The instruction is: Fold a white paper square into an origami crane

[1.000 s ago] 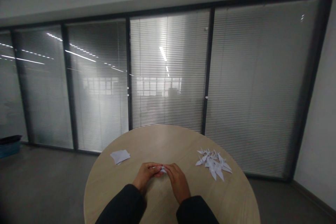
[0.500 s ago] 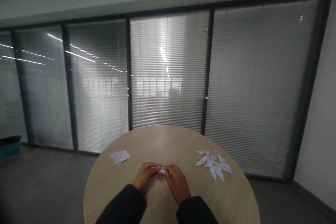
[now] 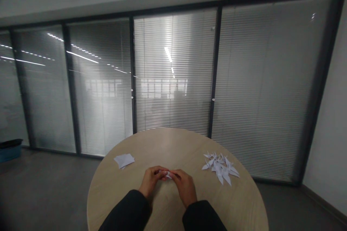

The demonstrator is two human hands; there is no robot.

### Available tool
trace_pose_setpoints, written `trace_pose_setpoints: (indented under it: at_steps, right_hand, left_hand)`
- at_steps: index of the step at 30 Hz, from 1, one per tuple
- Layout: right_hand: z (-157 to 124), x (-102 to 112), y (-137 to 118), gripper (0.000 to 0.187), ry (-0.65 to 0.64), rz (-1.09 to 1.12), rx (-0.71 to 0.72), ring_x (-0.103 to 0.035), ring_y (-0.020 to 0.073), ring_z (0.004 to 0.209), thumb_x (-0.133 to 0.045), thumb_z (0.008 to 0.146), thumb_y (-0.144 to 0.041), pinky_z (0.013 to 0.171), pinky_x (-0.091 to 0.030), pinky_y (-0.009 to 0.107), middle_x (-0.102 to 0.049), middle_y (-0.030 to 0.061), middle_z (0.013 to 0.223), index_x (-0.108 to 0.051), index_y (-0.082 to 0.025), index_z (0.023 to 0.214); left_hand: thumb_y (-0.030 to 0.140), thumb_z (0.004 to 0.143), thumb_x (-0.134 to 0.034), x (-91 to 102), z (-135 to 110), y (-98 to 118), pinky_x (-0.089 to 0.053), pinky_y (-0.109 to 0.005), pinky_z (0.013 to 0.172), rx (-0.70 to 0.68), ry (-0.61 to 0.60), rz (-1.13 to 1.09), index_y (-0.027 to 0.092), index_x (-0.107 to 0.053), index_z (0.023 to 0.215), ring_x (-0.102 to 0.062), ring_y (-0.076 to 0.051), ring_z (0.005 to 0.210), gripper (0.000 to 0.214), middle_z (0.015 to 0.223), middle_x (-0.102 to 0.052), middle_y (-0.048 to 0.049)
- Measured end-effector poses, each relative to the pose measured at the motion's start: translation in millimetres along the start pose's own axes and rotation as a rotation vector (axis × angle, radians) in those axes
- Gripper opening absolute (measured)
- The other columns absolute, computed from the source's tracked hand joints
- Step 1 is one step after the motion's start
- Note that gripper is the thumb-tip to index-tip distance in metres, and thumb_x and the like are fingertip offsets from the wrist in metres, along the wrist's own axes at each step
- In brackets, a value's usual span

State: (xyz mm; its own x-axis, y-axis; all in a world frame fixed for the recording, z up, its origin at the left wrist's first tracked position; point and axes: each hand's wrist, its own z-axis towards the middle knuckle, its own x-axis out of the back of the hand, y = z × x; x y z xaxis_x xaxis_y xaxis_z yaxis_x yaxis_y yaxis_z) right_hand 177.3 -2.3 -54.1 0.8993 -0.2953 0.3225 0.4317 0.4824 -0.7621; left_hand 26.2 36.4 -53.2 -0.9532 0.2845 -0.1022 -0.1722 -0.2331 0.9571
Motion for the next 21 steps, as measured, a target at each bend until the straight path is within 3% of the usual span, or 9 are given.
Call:
trace_pose_setpoints:
  at_steps: [13, 21]
  right_hand:
    - [1.3, -1.7, -3.9, 0.034, 0.050, -0.028, 0.011, -0.066, 0.0208, 0.070, -0.059, 0.077, -0.051, 0.066, -0.053, 0.028, -0.071, 0.0066, 0.075, -0.071, -0.020, 0.073]
    - [-1.2, -6.4, -4.5, 0.022, 0.059, -0.197, 0.027, -0.057, 0.0153, 0.056, -0.056, 0.076, -0.035, 0.056, -0.044, 0.024, -0.064, 0.0007, 0.059, -0.062, -0.020, 0.061]
  left_hand:
    - [0.042, 0.060, -0.073, -3.2, -3.8, 8.3, -0.047, -0.029, 0.058, -0.008, 0.013, 0.003, 0.013, -0.070, 0.068, -0.061, -0.018, 0.054, 0.031, 0.059, -0.068, -0.0067]
    - [0.043, 0.061, -0.072, -3.7, -2.1, -2.5, -0.041, -0.026, 0.054, -0.002, 0.017, 0.074, 0.013, -0.067, 0.066, -0.059, -0.017, 0.052, 0.032, 0.053, -0.064, -0.0041]
